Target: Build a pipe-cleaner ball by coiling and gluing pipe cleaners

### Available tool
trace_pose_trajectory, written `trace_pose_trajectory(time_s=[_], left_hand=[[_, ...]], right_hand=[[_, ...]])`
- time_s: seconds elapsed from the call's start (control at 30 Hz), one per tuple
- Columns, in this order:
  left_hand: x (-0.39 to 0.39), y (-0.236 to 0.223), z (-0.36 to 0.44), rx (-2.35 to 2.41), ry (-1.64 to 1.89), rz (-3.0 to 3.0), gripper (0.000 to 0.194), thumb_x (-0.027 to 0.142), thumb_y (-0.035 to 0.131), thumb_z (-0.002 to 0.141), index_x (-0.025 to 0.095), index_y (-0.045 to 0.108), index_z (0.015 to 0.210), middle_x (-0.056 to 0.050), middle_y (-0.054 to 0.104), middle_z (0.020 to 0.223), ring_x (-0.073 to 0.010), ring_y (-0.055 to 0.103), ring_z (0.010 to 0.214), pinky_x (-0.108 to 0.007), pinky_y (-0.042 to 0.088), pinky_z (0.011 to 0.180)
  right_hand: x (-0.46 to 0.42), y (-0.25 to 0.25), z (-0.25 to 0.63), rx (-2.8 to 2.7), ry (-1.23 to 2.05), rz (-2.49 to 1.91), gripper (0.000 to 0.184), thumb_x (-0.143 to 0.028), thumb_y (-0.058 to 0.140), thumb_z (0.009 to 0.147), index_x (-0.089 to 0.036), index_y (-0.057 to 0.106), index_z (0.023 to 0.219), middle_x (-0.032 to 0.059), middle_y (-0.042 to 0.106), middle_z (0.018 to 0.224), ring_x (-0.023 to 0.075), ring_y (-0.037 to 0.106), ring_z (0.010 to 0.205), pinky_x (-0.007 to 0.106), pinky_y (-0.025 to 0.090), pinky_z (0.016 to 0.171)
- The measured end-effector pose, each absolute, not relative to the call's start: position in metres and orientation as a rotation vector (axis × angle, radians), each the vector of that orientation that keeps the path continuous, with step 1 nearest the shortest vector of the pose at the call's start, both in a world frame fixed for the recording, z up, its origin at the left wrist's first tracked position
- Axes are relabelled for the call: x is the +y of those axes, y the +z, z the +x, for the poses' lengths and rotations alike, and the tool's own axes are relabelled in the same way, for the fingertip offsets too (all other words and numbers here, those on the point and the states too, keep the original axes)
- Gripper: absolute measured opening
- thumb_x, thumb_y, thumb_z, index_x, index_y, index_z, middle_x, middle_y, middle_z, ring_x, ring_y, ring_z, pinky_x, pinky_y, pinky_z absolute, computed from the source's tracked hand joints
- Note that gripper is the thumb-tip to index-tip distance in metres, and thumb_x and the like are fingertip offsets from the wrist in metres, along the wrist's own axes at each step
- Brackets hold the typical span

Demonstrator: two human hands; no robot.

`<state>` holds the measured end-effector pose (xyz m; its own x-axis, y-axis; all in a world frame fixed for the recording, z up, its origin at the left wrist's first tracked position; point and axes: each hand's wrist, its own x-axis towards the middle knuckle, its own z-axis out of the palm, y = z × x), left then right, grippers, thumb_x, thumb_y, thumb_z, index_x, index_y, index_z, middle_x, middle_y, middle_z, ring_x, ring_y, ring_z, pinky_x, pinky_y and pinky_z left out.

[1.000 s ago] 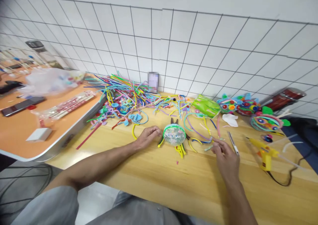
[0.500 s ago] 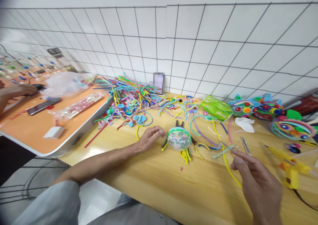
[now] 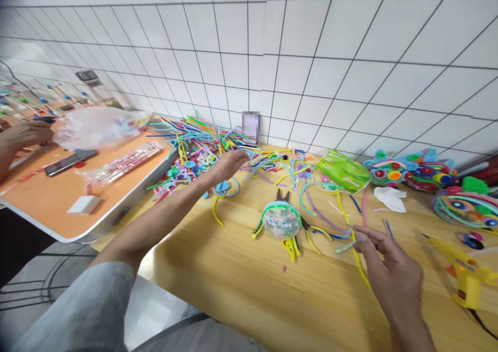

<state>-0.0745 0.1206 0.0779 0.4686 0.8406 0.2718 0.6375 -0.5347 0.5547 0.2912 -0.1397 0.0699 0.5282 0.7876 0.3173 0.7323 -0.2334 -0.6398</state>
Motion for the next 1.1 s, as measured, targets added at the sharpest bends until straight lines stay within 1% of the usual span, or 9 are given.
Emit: trace_pose_trajectory(time_s=[0.1, 0.17, 0.27, 0.37, 0.6, 0.77, 0.9, 0.97, 1.1], left_hand=[[0.162, 0.071, -0.083, 1.341, 0.565, 2.444, 0.021, 0.019, 0.055, 0.103, 0.015, 0.076, 0.104, -0.012, 0.075, 0.111, -0.0252, 0.07, 0.111, -0.039, 0.055, 0.103], [0.178, 0.063, -0.086, 1.36, 0.432, 2.505, 0.024, 0.03, 0.064, 0.104, 0.015, 0.071, 0.121, -0.013, 0.072, 0.125, -0.0255, 0.07, 0.114, -0.044, 0.059, 0.102], [0.188, 0.051, -0.085, 1.378, 0.281, 2.573, 0.04, 0.04, 0.068, 0.103, 0.018, 0.063, 0.136, -0.012, 0.066, 0.138, -0.025, 0.069, 0.118, -0.048, 0.062, 0.099], [0.193, 0.044, -0.083, 1.425, 0.193, 2.603, 0.039, 0.039, 0.067, 0.103, 0.018, 0.064, 0.135, -0.012, 0.066, 0.137, -0.0252, 0.069, 0.118, -0.047, 0.062, 0.099], [0.197, 0.038, -0.082, 1.489, 0.087, 2.631, 0.039, 0.039, 0.068, 0.103, 0.018, 0.064, 0.135, -0.012, 0.066, 0.137, -0.0253, 0.069, 0.118, -0.047, 0.062, 0.099], [0.199, 0.038, -0.08, 1.531, 0.111, 2.633, 0.041, 0.04, 0.069, 0.102, 0.018, 0.063, 0.135, -0.012, 0.066, 0.136, -0.0255, 0.069, 0.118, -0.047, 0.062, 0.099], [0.201, 0.043, -0.08, 1.551, 0.241, 2.627, 0.022, 0.025, 0.058, 0.105, 0.016, 0.071, 0.121, -0.013, 0.068, 0.129, -0.0244, 0.07, 0.114, -0.04, 0.059, 0.099], [0.2, 0.045, -0.08, 1.547, 0.31, 2.628, 0.024, 0.017, 0.052, 0.103, 0.015, 0.073, 0.115, -0.014, 0.07, 0.124, -0.0244, 0.07, 0.113, -0.037, 0.056, 0.099], [0.194, 0.043, -0.082, 1.527, 0.368, 2.631, 0.026, 0.021, 0.051, 0.101, 0.016, 0.073, 0.115, -0.013, 0.073, 0.116, -0.0257, 0.069, 0.111, -0.035, 0.054, 0.097]], right_hand=[[-0.137, 0.063, 0.29, -1.182, 0.196, -2.036, 0.058, -0.069, 0.06, 0.077, -0.023, 0.082, 0.104, 0.0046, 0.078, 0.071, 0.0243, 0.072, 0.062, 0.033, 0.05, 0.058], [-0.137, 0.061, 0.29, -1.202, 0.196, -2.026, 0.058, -0.069, 0.061, 0.077, -0.022, 0.083, 0.102, 0.0047, 0.078, 0.07, 0.0227, 0.069, 0.056, 0.033, 0.051, 0.061], [-0.139, 0.058, 0.29, -1.242, 0.191, -2.023, 0.059, -0.07, 0.061, 0.077, -0.021, 0.084, 0.1, 0.004, 0.078, 0.067, 0.0171, 0.054, 0.04, 0.034, 0.05, 0.057], [-0.14, 0.056, 0.291, -1.231, 0.197, -2.04, 0.061, -0.071, 0.061, 0.076, -0.021, 0.085, 0.1, 0.0038, 0.078, 0.067, 0.0146, 0.045, 0.034, 0.034, 0.047, 0.052], [-0.141, 0.052, 0.292, -1.227, 0.217, -2.088, 0.061, -0.071, 0.061, 0.075, -0.02, 0.085, 0.101, 0.0035, 0.079, 0.071, 0.0146, 0.05, 0.037, 0.035, 0.049, 0.057], [-0.139, 0.05, 0.295, -1.201, 0.225, -2.1, 0.059, -0.069, 0.061, 0.072, -0.022, 0.085, 0.098, 0.0051, 0.079, 0.071, 0.0226, 0.065, 0.052, 0.035, 0.051, 0.059], [-0.138, 0.049, 0.295, -1.179, 0.226, -2.103, 0.055, -0.066, 0.062, 0.07, -0.024, 0.086, 0.096, 0.0057, 0.079, 0.07, 0.0277, 0.071, 0.061, 0.036, 0.053, 0.062], [-0.137, 0.048, 0.294, -1.186, 0.232, -2.077, 0.053, -0.065, 0.062, 0.07, -0.024, 0.085, 0.094, 0.0053, 0.078, 0.068, 0.0297, 0.074, 0.066, 0.037, 0.054, 0.065], [-0.136, 0.049, 0.292, -1.211, 0.208, -2.072, 0.052, -0.067, 0.061, 0.071, -0.024, 0.084, 0.092, 0.0047, 0.076, 0.066, 0.0305, 0.074, 0.068, 0.039, 0.054, 0.069]])
